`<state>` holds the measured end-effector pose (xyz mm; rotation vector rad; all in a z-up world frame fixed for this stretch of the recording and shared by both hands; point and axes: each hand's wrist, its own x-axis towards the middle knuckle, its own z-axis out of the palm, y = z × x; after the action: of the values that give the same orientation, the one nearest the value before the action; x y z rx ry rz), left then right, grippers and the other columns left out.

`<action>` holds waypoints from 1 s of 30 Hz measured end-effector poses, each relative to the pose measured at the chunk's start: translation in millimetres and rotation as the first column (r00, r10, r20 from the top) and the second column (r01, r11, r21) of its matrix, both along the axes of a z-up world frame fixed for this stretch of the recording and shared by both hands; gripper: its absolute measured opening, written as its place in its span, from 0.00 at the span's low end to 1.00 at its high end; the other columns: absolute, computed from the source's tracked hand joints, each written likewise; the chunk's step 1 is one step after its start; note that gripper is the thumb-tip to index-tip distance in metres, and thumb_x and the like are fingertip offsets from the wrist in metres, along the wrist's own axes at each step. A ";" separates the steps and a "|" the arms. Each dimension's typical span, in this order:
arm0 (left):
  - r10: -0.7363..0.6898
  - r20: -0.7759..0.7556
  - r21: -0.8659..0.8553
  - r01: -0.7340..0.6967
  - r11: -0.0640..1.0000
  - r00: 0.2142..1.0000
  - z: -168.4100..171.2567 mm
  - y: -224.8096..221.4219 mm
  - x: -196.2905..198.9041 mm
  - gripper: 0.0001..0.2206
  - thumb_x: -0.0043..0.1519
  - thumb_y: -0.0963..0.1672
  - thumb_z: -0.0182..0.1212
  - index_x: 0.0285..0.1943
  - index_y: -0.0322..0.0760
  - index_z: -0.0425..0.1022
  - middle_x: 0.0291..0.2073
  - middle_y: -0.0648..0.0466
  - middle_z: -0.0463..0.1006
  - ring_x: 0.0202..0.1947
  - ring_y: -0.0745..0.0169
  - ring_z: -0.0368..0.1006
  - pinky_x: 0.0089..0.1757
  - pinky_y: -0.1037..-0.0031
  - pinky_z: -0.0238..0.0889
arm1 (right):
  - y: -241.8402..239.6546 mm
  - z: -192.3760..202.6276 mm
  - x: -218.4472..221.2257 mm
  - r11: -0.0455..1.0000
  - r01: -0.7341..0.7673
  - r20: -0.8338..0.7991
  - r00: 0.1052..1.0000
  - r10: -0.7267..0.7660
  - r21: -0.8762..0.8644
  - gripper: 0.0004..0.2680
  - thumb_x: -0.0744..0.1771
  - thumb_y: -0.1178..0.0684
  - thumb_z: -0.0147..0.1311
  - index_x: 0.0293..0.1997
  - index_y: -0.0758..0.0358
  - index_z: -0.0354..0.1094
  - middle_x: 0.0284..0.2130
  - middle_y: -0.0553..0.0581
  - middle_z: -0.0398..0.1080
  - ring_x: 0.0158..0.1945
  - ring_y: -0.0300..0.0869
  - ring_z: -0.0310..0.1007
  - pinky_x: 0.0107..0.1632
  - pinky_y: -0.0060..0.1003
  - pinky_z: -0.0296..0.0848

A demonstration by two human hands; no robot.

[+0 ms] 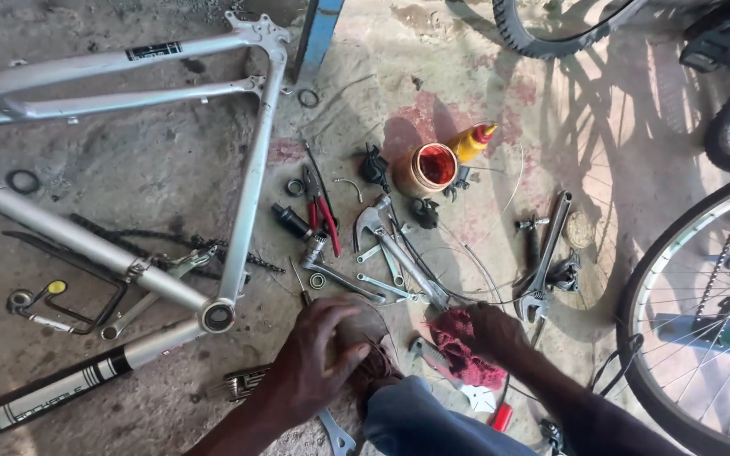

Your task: Cleaning the head tube and bottom bracket shell of a bicycle frame using a rag to remove grease and dirt.

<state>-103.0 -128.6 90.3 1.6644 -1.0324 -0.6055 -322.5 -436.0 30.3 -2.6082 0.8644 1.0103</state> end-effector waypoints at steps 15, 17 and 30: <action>-0.049 -0.651 0.001 0.066 0.998 0.758 36.9 34.0 36.3 0.25 0.61 0.46 0.61 0.68 0.32 0.69 0.49 0.50 0.81 0.47 0.63 0.76 0.49 0.72 0.70 | 70.6 124.6 161.0 0.200 0.016 0.091 0.851 -0.516 0.980 0.10 0.64 0.65 0.56 0.49 0.66 0.68 0.42 0.60 0.75 0.43 0.44 0.72 0.46 0.40 0.74; 0.084 -0.655 0.162 0.031 0.986 0.751 47.4 43.5 43.5 0.18 0.62 0.42 0.60 0.62 0.33 0.73 0.40 0.53 0.80 0.38 0.66 0.74 0.42 0.74 0.69 | 103.3 119.3 194.0 0.371 -0.101 0.254 0.884 -0.392 0.923 0.09 0.64 0.61 0.61 0.46 0.63 0.70 0.37 0.55 0.75 0.38 0.40 0.72 0.41 0.37 0.73; 0.234 -0.245 0.241 -0.174 0.955 0.941 10.7 129.6 49.9 0.06 0.64 0.38 0.57 0.36 0.42 0.68 0.30 0.57 0.67 0.30 0.65 0.63 0.33 0.71 0.61 | 177.7 99.5 216.7 0.607 -0.315 0.300 0.945 0.131 0.730 0.05 0.64 0.55 0.59 0.41 0.56 0.77 0.34 0.49 0.84 0.32 0.35 0.83 0.34 0.29 0.82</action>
<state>-53.1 1.0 101.0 1.7906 -0.6016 -0.8031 -105.8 -258.3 129.8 -2.0096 -0.0180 0.8548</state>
